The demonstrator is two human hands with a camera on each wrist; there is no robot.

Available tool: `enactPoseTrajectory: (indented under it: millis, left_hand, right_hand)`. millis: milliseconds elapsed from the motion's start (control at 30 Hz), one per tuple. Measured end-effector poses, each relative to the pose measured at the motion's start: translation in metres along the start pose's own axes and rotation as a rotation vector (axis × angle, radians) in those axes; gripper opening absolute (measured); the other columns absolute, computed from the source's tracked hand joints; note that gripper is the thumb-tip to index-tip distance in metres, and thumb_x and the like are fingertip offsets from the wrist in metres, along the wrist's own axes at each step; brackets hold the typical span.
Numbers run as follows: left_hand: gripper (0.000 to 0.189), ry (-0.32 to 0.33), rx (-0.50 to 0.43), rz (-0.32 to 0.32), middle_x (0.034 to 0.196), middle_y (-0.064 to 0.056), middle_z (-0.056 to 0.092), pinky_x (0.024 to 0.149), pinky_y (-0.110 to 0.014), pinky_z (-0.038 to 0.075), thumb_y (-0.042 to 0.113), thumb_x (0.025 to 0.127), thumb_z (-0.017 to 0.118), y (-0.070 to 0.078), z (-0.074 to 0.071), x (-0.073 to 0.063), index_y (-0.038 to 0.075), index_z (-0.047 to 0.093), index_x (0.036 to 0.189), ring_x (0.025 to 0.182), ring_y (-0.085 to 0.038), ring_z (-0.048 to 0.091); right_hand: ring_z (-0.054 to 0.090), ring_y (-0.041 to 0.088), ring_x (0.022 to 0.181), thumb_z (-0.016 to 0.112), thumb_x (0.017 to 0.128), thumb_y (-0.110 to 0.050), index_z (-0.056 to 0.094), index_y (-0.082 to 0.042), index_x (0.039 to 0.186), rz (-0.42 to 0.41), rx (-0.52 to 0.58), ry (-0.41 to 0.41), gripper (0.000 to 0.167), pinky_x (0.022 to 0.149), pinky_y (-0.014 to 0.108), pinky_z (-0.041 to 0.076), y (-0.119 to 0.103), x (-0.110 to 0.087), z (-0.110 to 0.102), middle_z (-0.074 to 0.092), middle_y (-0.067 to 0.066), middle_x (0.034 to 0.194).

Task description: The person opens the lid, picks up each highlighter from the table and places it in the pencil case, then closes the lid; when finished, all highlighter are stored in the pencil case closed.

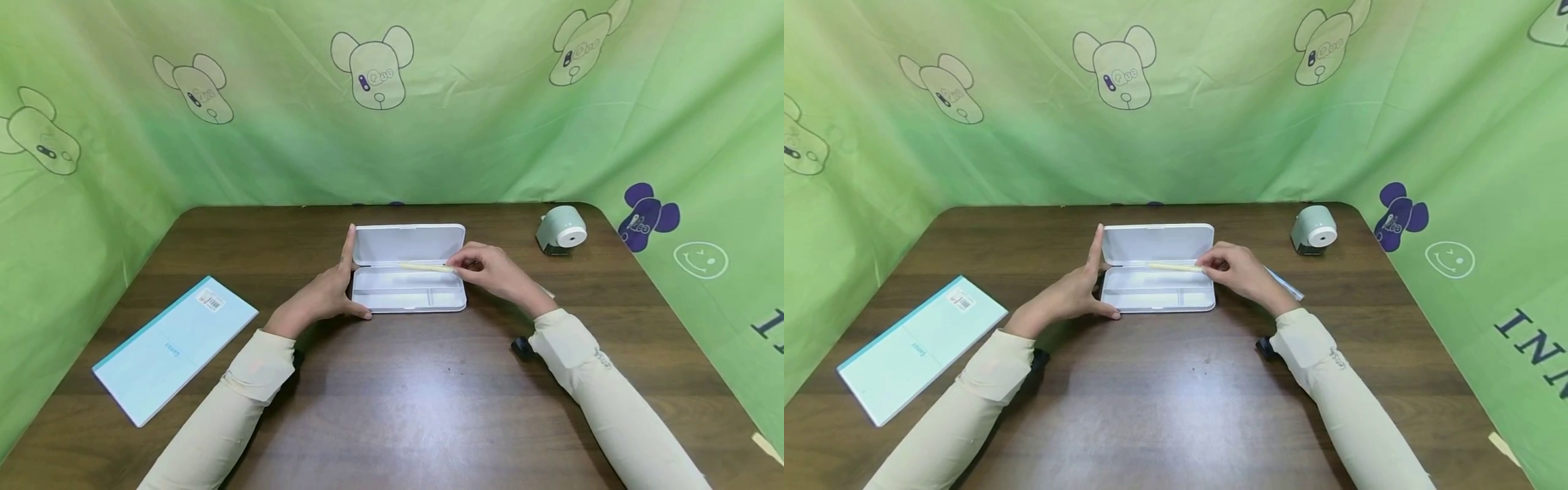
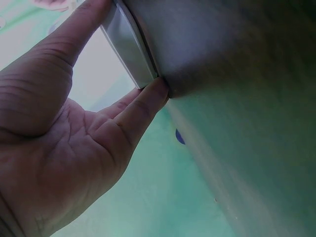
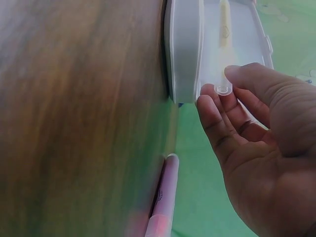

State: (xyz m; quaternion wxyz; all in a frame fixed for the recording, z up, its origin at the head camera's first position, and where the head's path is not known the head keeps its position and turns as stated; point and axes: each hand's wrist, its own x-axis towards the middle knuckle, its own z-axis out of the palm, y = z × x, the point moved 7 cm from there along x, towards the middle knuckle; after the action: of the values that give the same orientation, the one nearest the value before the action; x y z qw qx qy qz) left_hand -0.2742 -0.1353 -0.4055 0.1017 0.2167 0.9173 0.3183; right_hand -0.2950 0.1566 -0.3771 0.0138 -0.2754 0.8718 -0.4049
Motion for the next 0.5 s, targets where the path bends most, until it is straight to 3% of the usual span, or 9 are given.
enactPoseTrajectory:
  millis: [67, 200, 267, 400, 500]
  left_hand:
    - [0.169, -0.003, -0.009, -0.021, 0.154, -0.027, 0.056, 0.115, -0.059, 0.044, 0.037, 0.075, 0.103, 0.0, 0.0, 0.0, 0.035, -0.043, 0.16, 0.137, -0.043, 0.058]
    - [0.176, 0.036, -0.002, -0.007, 0.151, -0.019, 0.06, 0.113, -0.055, 0.047, 0.048, 0.065, 0.106, -0.044, 0.016, 0.02, 0.041, -0.042, 0.16, 0.134, -0.036, 0.061]
    - [0.178, 0.041, -0.012, -0.005, 0.152, -0.017, 0.06, 0.113, -0.056, 0.046, 0.052, 0.061, 0.106, -0.055, 0.02, 0.025, 0.04, -0.04, 0.161, 0.134, -0.034, 0.061]
    - [0.178, 0.045, -0.019, 0.008, 0.152, -0.018, 0.06, 0.113, -0.056, 0.046, 0.055, 0.06, 0.106, -0.055, 0.02, 0.025, 0.04, -0.04, 0.162, 0.135, -0.035, 0.061]
    - [0.176, 0.044, -0.014, 0.011, 0.152, -0.019, 0.06, 0.113, -0.056, 0.046, 0.049, 0.064, 0.106, -0.044, 0.016, 0.021, 0.037, -0.038, 0.163, 0.134, -0.036, 0.062]
  right_hand:
    - [0.063, 0.021, 0.095, 0.074, 0.1, 0.002, 0.08, 0.003, 0.112, 0.007, 0.001, -0.008, 0.014, 0.084, 0.023, 0.05, -0.001, 0.0, 0.001, 0.072, 0.012, 0.105]
    - [0.065, 0.022, 0.096, 0.074, 0.101, 0.001, 0.08, 0.003, 0.113, 0.018, -0.005, -0.023, 0.014, 0.086, 0.026, 0.053, -0.005, 0.0, 0.005, 0.073, 0.013, 0.108]
    - [0.066, 0.022, 0.096, 0.074, 0.101, 0.001, 0.08, 0.003, 0.113, 0.017, -0.005, -0.025, 0.014, 0.086, 0.027, 0.054, -0.006, 0.0, 0.007, 0.073, 0.013, 0.108]
    - [0.065, 0.021, 0.095, 0.074, 0.1, 0.002, 0.08, 0.003, 0.112, 0.018, 0.003, -0.022, 0.014, 0.085, 0.027, 0.054, -0.008, 0.002, 0.009, 0.073, 0.013, 0.107]
    - [0.065, 0.021, 0.094, 0.074, 0.1, 0.003, 0.08, 0.003, 0.112, 0.021, 0.001, -0.021, 0.014, 0.085, 0.026, 0.053, -0.009, 0.002, 0.009, 0.073, 0.012, 0.106]
